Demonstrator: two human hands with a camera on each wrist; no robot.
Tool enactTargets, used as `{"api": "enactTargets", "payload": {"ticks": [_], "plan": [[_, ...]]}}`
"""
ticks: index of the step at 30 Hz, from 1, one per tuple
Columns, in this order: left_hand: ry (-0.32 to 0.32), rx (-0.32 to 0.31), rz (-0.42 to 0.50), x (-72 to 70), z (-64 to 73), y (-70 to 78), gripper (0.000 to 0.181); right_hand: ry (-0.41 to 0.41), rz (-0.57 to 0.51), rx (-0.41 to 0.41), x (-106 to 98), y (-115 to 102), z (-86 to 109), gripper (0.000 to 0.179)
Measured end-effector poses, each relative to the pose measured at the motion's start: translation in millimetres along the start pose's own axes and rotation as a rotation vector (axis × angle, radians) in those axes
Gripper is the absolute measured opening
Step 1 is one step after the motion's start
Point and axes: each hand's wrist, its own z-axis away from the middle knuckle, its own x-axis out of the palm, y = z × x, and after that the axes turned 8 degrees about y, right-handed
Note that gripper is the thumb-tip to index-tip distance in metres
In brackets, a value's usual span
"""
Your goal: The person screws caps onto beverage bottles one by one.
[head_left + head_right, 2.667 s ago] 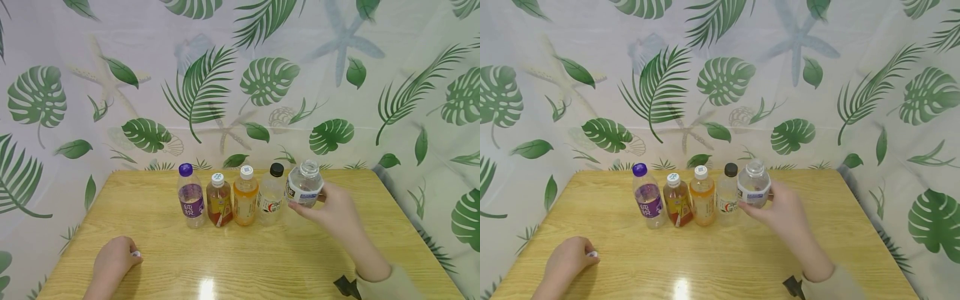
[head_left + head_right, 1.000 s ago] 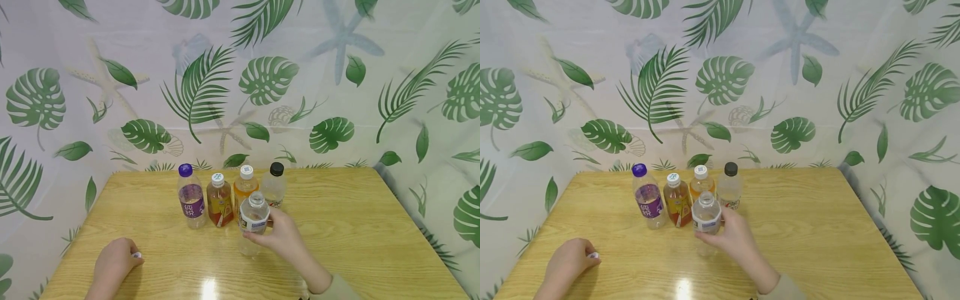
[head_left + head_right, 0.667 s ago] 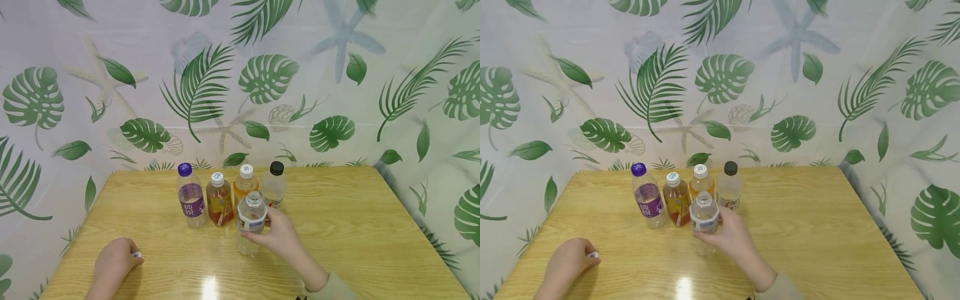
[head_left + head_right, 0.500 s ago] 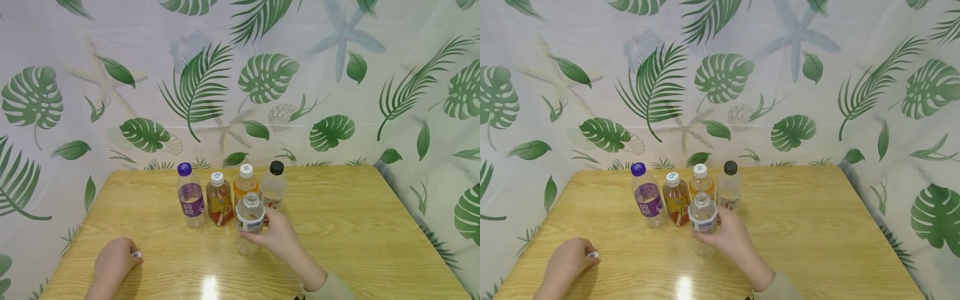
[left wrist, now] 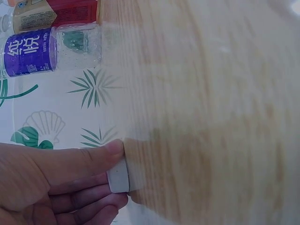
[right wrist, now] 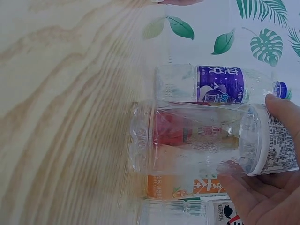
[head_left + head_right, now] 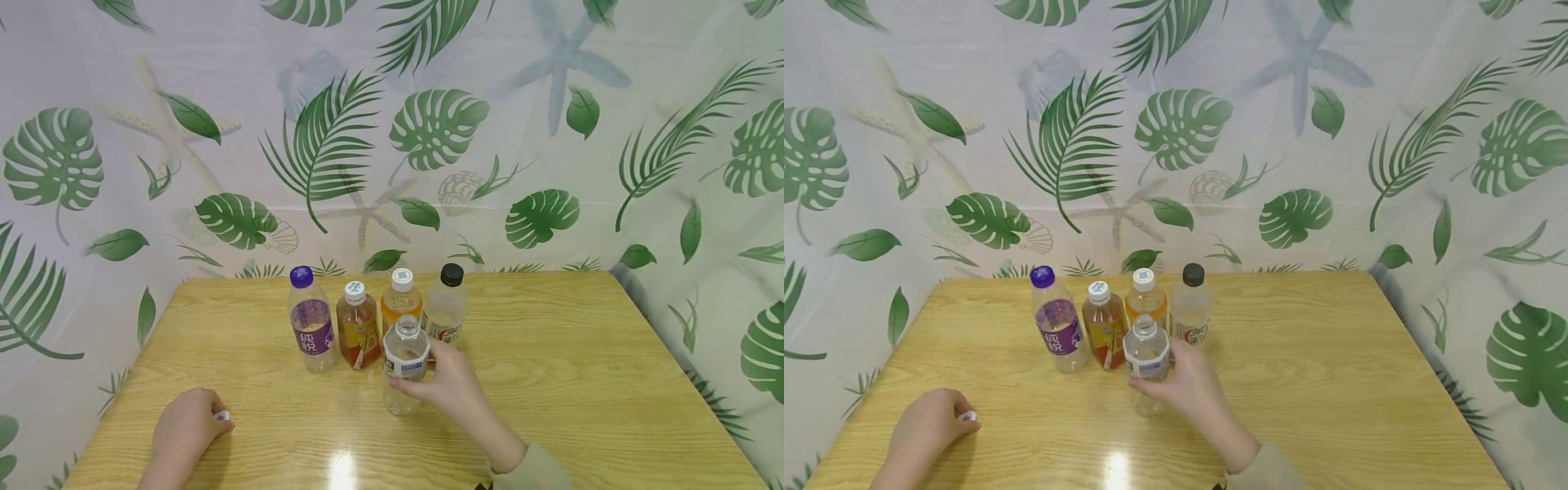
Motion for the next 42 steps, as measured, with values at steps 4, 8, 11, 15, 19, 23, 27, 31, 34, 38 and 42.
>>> {"api": "enactTargets", "payload": {"ticks": [4,8,11,15,19,23,27,31,34,38,42], "plan": [[-0.002,-0.004,0.0,-0.3,0.4,0.6,0.023,-0.005,-0.01,-0.013,1.6,0.9,-0.5,0.062],[-0.007,-0.006,-0.003,-0.4,0.3,1.1,0.022,-0.009,-0.015,-0.025,2.3,0.3,-0.1,0.062],[-0.009,-0.01,-0.001,-0.1,0.2,1.1,0.022,-0.01,-0.014,-0.026,2.5,-0.1,0.5,0.062],[-0.012,-0.018,0.004,0.9,0.1,1.5,0.022,-0.012,-0.013,-0.031,1.8,-0.3,1.1,0.063],[-0.025,-0.016,-0.001,0.9,-0.4,2.4,0.022,-0.007,-0.004,-0.035,1.6,0.5,1.9,0.063],[-0.024,0.005,-0.012,-0.2,-0.4,1.9,0.023,-0.01,0.013,-0.053,2.0,1.3,2.5,0.063],[-0.018,0.031,-0.021,-1.5,1.2,1.2,0.024,-0.014,0.023,-0.07,2.0,0.5,2.4,0.062],[-0.022,0.037,-0.032,-2.8,2.7,1.7,0.024,-0.01,0.039,-0.072,2.4,-1.3,2.9,0.061],[-0.026,0.039,-0.037,-2.9,2.5,2.0,0.023,-0.002,0.048,-0.065,2.5,-2.1,3.3,0.062],[-0.035,0.049,-0.045,-2.8,1.3,1.9,0.022,0.004,0.047,-0.059,2.6,-2.3,3.9,0.062],[-0.024,0.085,-0.049,-3.4,-0.2,2.5,0.019,0.008,0.042,-0.057,3.1,-1.7,3.8,0.062]]}}
